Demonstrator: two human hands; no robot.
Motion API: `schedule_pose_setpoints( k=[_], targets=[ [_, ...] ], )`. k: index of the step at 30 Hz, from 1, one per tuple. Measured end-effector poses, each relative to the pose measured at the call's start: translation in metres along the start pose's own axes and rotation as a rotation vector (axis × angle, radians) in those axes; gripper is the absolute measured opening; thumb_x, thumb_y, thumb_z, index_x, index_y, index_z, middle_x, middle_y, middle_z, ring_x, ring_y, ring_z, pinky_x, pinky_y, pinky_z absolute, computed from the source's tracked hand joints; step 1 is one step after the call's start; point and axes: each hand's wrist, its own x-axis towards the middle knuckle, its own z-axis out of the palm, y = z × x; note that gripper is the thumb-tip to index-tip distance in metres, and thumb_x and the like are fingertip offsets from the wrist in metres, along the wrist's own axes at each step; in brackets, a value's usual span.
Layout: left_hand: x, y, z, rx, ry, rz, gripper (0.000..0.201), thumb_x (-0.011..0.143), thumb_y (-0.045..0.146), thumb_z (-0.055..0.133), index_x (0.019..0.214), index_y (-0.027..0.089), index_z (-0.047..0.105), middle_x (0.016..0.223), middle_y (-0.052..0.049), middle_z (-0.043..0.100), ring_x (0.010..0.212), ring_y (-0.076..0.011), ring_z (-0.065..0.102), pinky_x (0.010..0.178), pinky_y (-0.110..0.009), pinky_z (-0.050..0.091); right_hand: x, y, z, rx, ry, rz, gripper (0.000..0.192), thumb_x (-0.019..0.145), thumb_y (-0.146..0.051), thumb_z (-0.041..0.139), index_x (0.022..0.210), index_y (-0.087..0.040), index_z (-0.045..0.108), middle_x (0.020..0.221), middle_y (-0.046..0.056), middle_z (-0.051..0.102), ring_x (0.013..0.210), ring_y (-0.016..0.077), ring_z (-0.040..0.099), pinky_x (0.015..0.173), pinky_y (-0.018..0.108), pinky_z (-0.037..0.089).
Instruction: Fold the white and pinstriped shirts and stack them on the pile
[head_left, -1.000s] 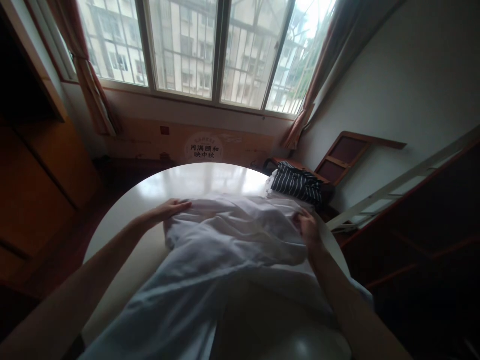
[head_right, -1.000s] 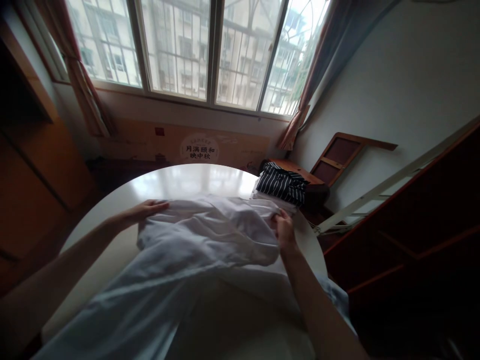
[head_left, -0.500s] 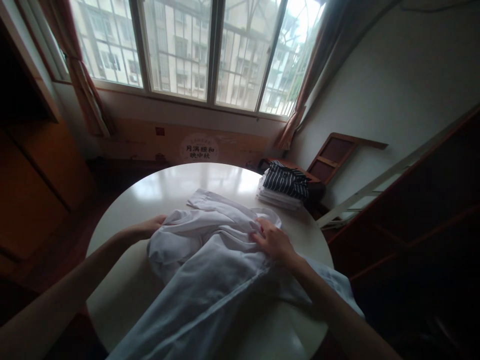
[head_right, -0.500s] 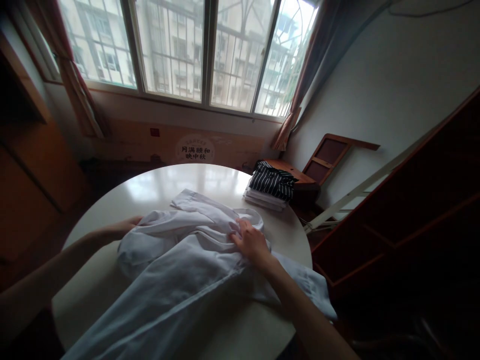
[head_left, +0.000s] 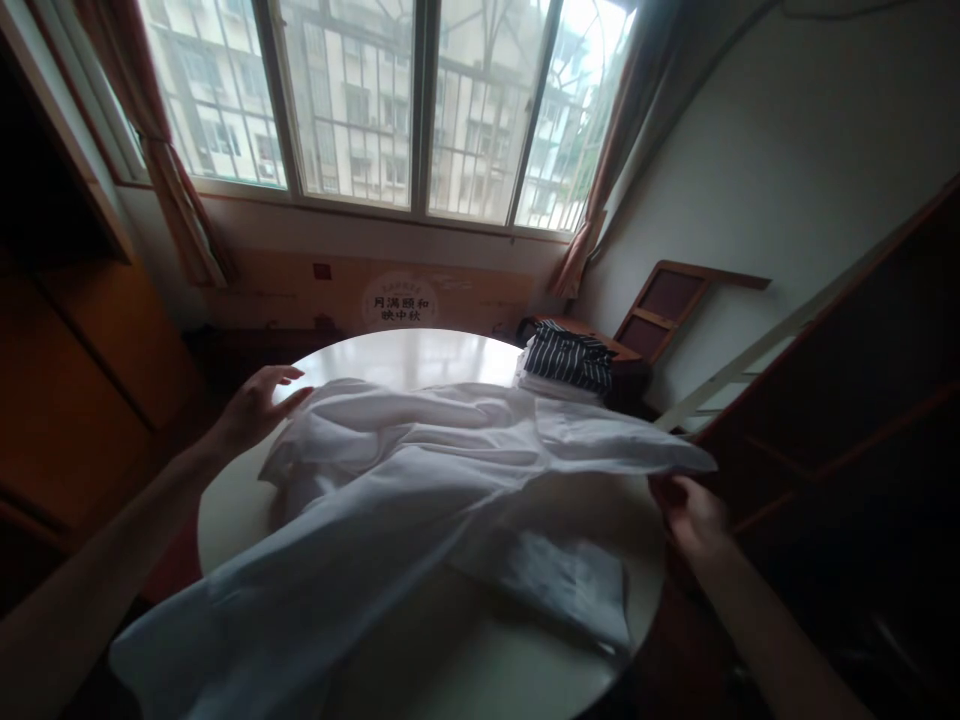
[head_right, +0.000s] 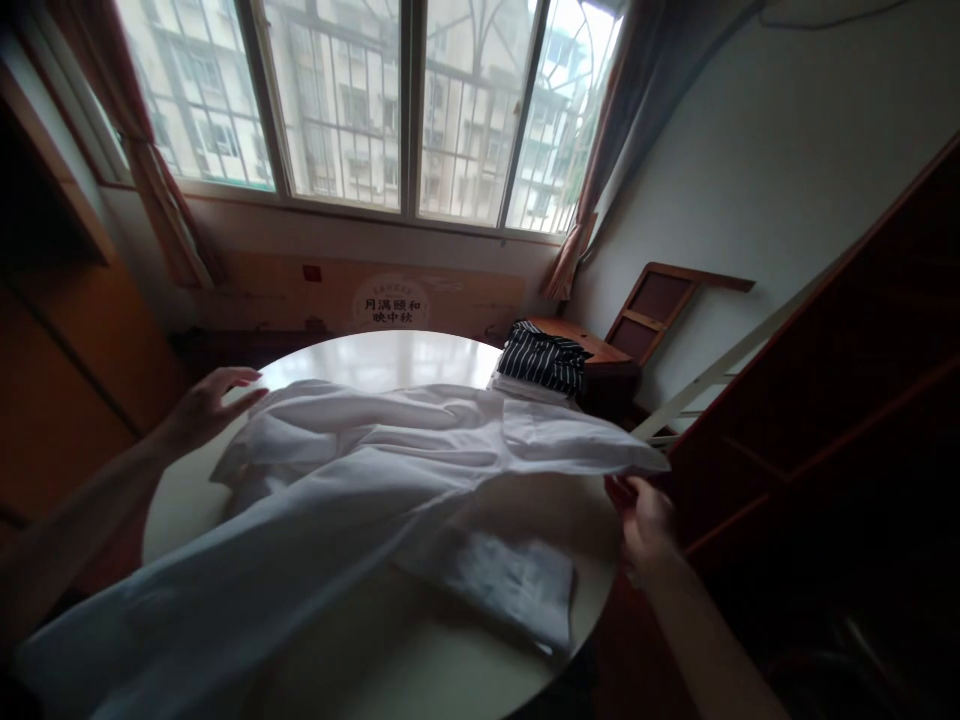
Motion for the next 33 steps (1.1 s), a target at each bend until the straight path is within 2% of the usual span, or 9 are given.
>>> schedule_pose_setpoints(
  k=[5, 10, 12, 15, 18, 20, 25, 30, 33],
  targets=[
    [-0.047, -0.023, -0.001, 0.066, -0.035, -0.187, 0.023, 0.068, 0.031, 0.044, 0.084, 0.017, 0.052, 0.084, -0.003, 0.055, 0.072, -0.0157, 0.053, 0.064, -0.024, 0.042, -0.039, 0.015, -0.032, -0.401, -0.435, 0.368, 0.007, 0.065, -0.018, 0.064, 0.071, -0.016, 0.061, 0.065, 0.006, 0.065, 0.056, 0.0153, 0.062, 0.047, 0.023, 0.05],
    [-0.066, -0.01, -0.01, -0.069, -0.301, -0.24, 0.03, 0.075, 0.047, 0.039, 0.072, 0.019, 0.052, 0.065, 0.002, 0.055, 0.062, -0.014, 0.051, 0.058, -0.022, 0.038, -0.075, 0.007, 0.006, -0.496, -0.731, 0.412, 0.021, 0.066, -0.034, 0.066, 0.072, -0.014, 0.062, 0.078, 0.009, 0.068, 0.064, 0.0152, 0.064, 0.055, 0.023, 0.05],
    [-0.068, -0.001, -0.006, -0.086, -0.366, -0.177, 0.033, 0.074, 0.051, 0.042, 0.078, 0.02, 0.052, 0.074, 0.001, 0.059, 0.068, -0.0156, 0.054, 0.06, -0.023, 0.039, -0.088, 0.011, 0.028, -0.449, -0.758, 0.449, 0.022, 0.067, -0.035, 0.065, 0.072, -0.014, 0.062, 0.083, 0.01, 0.068, 0.067, 0.0149, 0.064, 0.059, 0.023, 0.051],
    [-0.068, 0.009, 0.007, 0.003, -0.278, -0.09, 0.041, 0.068, 0.05, 0.052, 0.095, 0.02, 0.048, 0.091, -0.003, 0.061, 0.079, -0.0187, 0.057, 0.068, -0.025, 0.042, -0.104, 0.026, 0.059, -0.284, -0.782, 0.541, 0.019, 0.067, -0.032, 0.064, 0.075, -0.015, 0.061, 0.08, 0.007, 0.067, 0.07, 0.015, 0.063, 0.066, 0.026, 0.051],
    [-0.064, 0.017, 0.02, 0.146, -0.144, -0.078, 0.05, 0.07, 0.046, 0.05, 0.113, 0.021, 0.039, 0.099, -0.006, 0.059, 0.084, -0.0204, 0.058, 0.069, -0.028, 0.043, -0.11, 0.044, 0.085, -0.124, -0.664, 0.517, 0.014, 0.062, -0.026, 0.066, 0.066, -0.018, 0.056, 0.065, 0.001, 0.062, 0.064, 0.0128, 0.06, 0.067, 0.026, 0.051],
    [-0.059, 0.021, 0.024, 0.271, -0.171, -0.117, 0.048, 0.075, 0.047, 0.043, 0.116, 0.023, 0.04, 0.092, -0.006, 0.061, 0.079, -0.0221, 0.06, 0.063, -0.028, 0.042, -0.11, 0.049, 0.099, -0.107, -0.589, 0.459, 0.016, 0.057, -0.02, 0.067, 0.061, -0.019, 0.051, 0.058, -0.001, 0.057, 0.056, 0.0112, 0.056, 0.06, 0.024, 0.05],
    [-0.038, 0.025, 0.007, 0.434, -0.197, -0.128, 0.035, 0.079, 0.039, 0.037, 0.103, 0.023, 0.055, 0.076, -0.007, 0.064, 0.073, -0.0259, 0.061, 0.057, -0.029, 0.04, -0.089, 0.015, 0.111, -0.086, -0.609, 0.292, 0.023, 0.053, -0.018, 0.061, 0.054, -0.02, 0.038, 0.048, -0.006, 0.043, 0.044, 0.0078, 0.042, 0.045, 0.022, 0.04],
    [-0.016, 0.045, -0.023, 0.042, 0.154, -0.245, 0.036, 0.075, 0.046, 0.046, 0.099, 0.02, 0.053, 0.072, -0.002, 0.061, 0.069, -0.0197, 0.06, 0.059, -0.027, 0.044, -0.048, -0.042, 0.102, -0.003, -0.653, 0.095, 0.022, 0.052, -0.016, 0.057, 0.052, -0.02, 0.035, 0.051, -0.006, 0.041, 0.045, 0.0065, 0.041, 0.044, 0.02, 0.038],
    [-0.004, 0.06, -0.013, -0.461, 0.27, -0.373, 0.042, 0.073, 0.043, 0.051, 0.104, 0.017, 0.04, 0.078, -0.004, 0.062, 0.065, -0.0158, 0.06, 0.059, -0.028, 0.048, -0.036, -0.047, 0.101, 0.001, -0.543, 0.014, 0.016, 0.053, -0.016, 0.058, 0.056, -0.02, 0.043, 0.054, -0.004, 0.048, 0.048, 0.0085, 0.046, 0.047, 0.021, 0.043]
  ],
)
